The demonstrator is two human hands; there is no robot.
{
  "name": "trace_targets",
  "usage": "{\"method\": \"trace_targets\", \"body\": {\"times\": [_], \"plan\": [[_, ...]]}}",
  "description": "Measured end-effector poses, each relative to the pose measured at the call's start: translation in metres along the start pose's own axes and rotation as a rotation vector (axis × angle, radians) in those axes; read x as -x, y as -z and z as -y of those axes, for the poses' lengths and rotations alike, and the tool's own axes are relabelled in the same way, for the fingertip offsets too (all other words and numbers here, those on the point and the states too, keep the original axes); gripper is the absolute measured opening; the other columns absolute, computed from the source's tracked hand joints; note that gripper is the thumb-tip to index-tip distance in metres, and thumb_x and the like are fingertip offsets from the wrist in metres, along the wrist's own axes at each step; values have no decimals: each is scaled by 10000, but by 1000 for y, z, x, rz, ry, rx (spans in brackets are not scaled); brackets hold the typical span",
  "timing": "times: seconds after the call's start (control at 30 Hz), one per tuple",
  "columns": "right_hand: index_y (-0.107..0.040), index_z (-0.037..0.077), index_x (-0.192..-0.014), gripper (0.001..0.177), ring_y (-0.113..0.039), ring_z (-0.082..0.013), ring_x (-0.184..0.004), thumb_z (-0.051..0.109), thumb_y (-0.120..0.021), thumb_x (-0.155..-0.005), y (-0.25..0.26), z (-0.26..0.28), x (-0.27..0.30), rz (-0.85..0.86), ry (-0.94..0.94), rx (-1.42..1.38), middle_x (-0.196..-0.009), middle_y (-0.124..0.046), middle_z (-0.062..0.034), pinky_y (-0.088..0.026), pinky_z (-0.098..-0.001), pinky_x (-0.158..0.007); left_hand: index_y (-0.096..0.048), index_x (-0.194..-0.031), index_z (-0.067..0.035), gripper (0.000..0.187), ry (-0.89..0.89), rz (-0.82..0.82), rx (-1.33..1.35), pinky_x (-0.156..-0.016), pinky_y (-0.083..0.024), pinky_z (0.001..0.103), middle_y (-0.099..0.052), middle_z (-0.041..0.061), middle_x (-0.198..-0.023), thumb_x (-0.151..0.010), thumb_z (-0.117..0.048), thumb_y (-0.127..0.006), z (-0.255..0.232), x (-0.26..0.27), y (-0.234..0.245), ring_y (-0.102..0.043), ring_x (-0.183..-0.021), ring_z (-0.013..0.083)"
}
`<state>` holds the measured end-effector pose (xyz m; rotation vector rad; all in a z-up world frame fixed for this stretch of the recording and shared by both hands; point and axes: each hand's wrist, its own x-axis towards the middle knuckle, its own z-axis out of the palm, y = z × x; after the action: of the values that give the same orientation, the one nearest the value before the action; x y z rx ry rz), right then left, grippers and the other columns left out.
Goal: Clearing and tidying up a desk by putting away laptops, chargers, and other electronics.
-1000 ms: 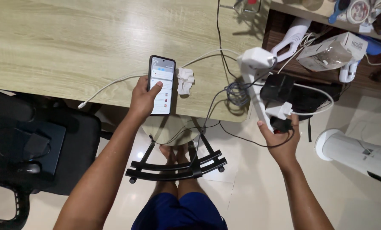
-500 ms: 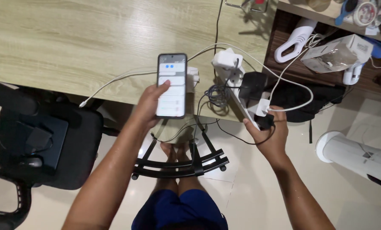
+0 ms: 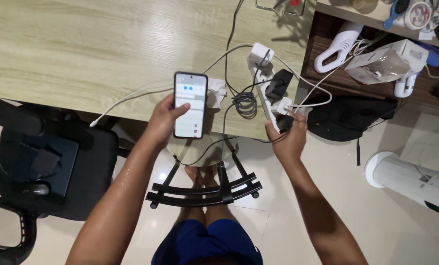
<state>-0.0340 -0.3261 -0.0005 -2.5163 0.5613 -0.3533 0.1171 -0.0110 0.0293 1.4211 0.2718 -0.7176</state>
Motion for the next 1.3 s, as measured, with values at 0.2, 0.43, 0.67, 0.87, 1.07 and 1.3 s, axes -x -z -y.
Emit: {"method": "trace_targets", "body": {"times": [0.2,0.43,0.67,0.87,1.07,1.3], "plan": [[-596,-30,-1330,717,-553,-410,-1192,382,-877,-815,4,6,-8,86,-34,64,-1268,-574,-217,-452,-498,-1012,-613,-1345,-8,399,65,31,41,-911,-575,321,-730,107,-1200,-962,-114,-649,14,25,-11,-704,-1050,174],[-520,-59,-1460,707,-554,-361,-1305,272,-769,-887,87,37,24,-2,6,7,-1374,-610,-209,-413,-492,-1124,-581,-1342,-20,418,120,-62,26,-868,-596,338,-742,128,-1163,-942,-131,-637,-2,87,4,-734,-1006,187],[-687,32,-1242,650,-567,-384,-1175,561,-777,-877,71,113,-79,54,-17,376,-1193,-664,-209,-411,-537,-966,-633,-1279,3,364,148,-107,24,-788,-597,359,-745,131,-1083,-938,-122,-656,7,144,40,-720,-906,191],[-642,90,-1369,801,-513,-458,-1229,625,-781,-789,81,144,-78,125,-272,462,-1308,-583,-299,-379,-559,-983,-659,-1235,14,330,185,-71,53,-762,-586,346,-756,120,-1049,-926,-102,-668,2,140,93,-713,-878,179],[-643,22,-1374,793,-454,-440,-1366,567,-804,-820,49,139,-85,11,-152,621,-1399,-596,-294,-285,-596,-1108,-685,-1217,1,312,243,40,-70,-782,-587,310,-779,100,-1042,-932,-123,-672,-39,106,137,-727,-896,147],[-689,-23,-1149,774,-499,-391,-1324,639,-805,-765,-2,91,-104,73,-208,760,-1232,-699,-237,-177,-647,-1146,-675,-1268,-27,351,290,48,-129,-751,-598,320,-770,84,-1038,-931,-126,-659,-75,76,159,-719,-866,146]]}}
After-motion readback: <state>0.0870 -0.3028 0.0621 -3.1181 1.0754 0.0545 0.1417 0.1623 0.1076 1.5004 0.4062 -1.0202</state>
